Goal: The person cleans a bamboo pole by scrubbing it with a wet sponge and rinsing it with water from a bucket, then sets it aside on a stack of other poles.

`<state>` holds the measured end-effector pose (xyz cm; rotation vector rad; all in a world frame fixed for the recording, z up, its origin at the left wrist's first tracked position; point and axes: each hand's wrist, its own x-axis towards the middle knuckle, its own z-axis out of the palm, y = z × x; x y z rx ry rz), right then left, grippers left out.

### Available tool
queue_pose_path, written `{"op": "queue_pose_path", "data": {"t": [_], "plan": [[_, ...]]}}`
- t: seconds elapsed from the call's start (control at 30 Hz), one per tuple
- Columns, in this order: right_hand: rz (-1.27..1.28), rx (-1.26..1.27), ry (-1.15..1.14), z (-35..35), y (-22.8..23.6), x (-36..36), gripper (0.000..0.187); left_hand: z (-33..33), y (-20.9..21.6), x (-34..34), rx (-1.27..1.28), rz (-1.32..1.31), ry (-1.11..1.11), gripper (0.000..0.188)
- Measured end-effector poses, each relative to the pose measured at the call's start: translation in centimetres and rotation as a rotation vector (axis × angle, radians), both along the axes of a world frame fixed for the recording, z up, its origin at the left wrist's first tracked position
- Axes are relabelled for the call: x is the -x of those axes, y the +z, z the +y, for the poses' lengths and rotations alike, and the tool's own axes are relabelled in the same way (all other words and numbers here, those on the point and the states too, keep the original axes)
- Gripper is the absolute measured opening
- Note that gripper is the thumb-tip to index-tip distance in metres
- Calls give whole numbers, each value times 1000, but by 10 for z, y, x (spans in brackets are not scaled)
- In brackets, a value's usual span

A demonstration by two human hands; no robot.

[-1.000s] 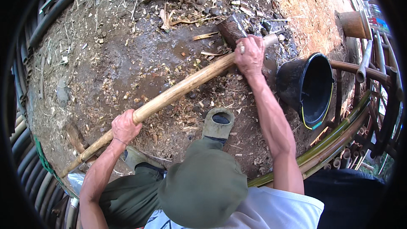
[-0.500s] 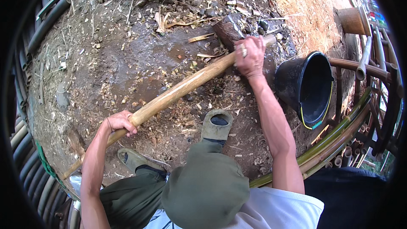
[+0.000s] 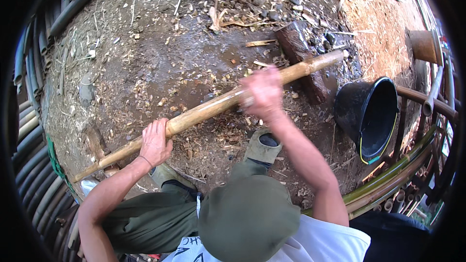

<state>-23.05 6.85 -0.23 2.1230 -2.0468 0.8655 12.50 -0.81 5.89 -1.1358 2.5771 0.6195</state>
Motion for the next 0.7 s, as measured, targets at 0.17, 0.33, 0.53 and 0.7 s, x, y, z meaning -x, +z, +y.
{"op": "queue_pose_path", "data": {"t": [0.17, 0.33, 0.53, 0.7], "plan": [[85, -55, -362, 5, 16, 123, 6, -14, -21, 12, -98, 1, 92, 46], [-224, -91, 79, -27, 19, -120, 18, -46, -9, 24, -279, -208, 113, 41], [-148, 9, 167, -20, -1, -84, 17, -57, -8, 22, -377, -154, 95, 38], [238, -28, -308, 6, 11, 121, 11, -57, -7, 26, -371, -187, 69, 38]]}}
